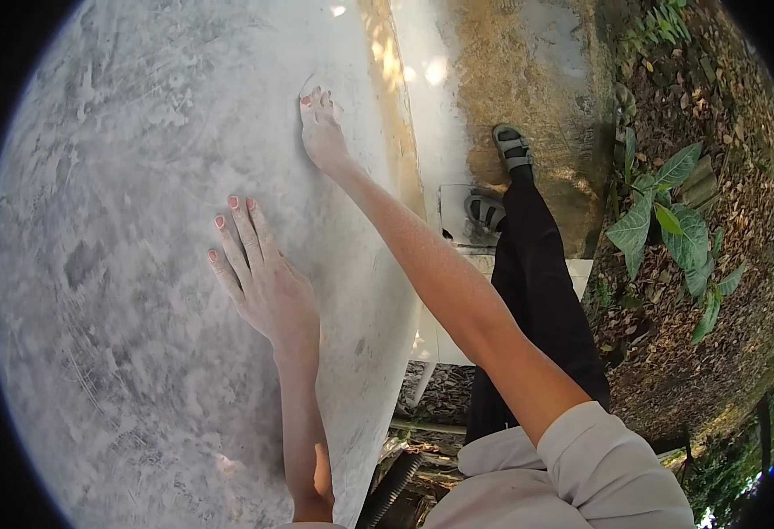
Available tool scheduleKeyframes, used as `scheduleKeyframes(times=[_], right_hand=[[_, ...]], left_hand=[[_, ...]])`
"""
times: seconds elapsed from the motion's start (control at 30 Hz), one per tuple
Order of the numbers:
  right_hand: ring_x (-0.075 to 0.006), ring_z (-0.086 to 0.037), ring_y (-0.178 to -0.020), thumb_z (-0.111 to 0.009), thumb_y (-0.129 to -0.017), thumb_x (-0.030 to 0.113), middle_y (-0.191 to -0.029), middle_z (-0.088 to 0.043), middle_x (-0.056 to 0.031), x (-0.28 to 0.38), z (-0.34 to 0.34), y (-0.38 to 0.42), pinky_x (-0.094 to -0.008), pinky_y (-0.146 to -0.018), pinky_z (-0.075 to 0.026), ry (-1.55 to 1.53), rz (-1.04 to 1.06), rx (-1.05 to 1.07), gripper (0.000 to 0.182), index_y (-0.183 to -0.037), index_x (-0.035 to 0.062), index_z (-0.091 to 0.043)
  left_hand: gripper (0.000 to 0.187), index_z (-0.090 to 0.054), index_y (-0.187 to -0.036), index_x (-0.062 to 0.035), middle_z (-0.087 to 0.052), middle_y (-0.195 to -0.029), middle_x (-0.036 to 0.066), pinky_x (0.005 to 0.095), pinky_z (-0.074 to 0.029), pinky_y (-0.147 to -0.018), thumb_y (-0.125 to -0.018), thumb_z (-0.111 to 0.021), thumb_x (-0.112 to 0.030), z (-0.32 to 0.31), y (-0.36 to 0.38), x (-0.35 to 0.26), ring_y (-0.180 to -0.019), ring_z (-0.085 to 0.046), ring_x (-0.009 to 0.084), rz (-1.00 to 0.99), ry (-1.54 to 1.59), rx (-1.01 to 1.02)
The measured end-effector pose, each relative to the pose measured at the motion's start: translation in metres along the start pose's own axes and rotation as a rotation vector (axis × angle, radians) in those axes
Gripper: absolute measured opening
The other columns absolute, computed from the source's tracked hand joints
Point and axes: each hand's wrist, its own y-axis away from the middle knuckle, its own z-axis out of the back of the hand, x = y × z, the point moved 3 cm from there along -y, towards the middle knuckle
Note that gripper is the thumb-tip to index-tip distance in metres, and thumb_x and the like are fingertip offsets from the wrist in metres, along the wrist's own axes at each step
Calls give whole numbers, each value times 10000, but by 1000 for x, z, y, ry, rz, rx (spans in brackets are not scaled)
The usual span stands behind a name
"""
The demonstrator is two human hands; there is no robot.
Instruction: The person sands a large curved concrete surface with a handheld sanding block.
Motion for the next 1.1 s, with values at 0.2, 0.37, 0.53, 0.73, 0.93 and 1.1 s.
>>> scheduleKeyframes(times=[0.2, 0.37, 0.53, 0.73, 0.93, 1.1], right_hand=[[-399, -12, -1460, -377, -1009, 275, -1573, -9, -252, -6, -19, 179, -475, -1173, -35, 91, 152, 231, 661, -1513, -14, -60], [-354, -21, -1470, -313, -1030, 350, -1584, -14, -215, -5, -15, 88, -421, -1179, -116, 160, 152, 122, 632, -1517, 13, -93], [-358, -46, -1465, -281, -1036, 348, -1574, -86, -226, 8, 2, -19, -399, -1180, -130, 104, -18, 44, 604, -1512, 11, -123], [-373, 16, -1467, -360, -1011, 259, -1581, 16, -227, -6, -6, 164, -417, -1182, -84, 103, 54, 299, 643, -1524, 23, -53], [-391, -36, -1460, -327, -1022, 385, -1580, 8, -227, -3, -7, 56, -413, -1172, -140, 142, 58, 125, 671, -1522, 26, -60], [-397, -38, -1457, -310, -1026, 314, -1570, -37, -250, 23, 2, -31, -419, -1181, -114, 94, -19, 99, 624, -1505, -19, -91]], left_hand=[[666, -342, -1477, -116, -279, -1561, 37, 438, -204, -1170, -836, -459, 20, 2, 1, 3, -1439, -256, 231, -3, 104, 20], [686, -342, -1478, -116, -280, -1561, 41, 433, -214, -1165, -821, -460, 41, 5, 4, 5, -1440, -255, 232, -18, 68, 94], [674, -299, -1494, -123, -243, -1573, 49, 435, -176, -1177, -861, -498, -6, 3, 1, 2, -1454, -209, 237, -19, -32, 183], [686, -319, -1488, -117, -270, -1565, 47, 416, -203, -1169, -833, -474, 12, 1, -19, 0, -1445, -243, 220, -31, 96, 99], [675, -323, -1483, -105, -279, -1556, 88, 436, -193, -1175, -839, -488, 11, 6, -31, -1, -1444, -240, 242, -44, 173, 158], [649, -336, -1477, -101, -288, -1550, 97, 433, -211, -1167, -852, -470, 13, 6, -37, -5, -1439, -252, 243, -36, 167, 170]])
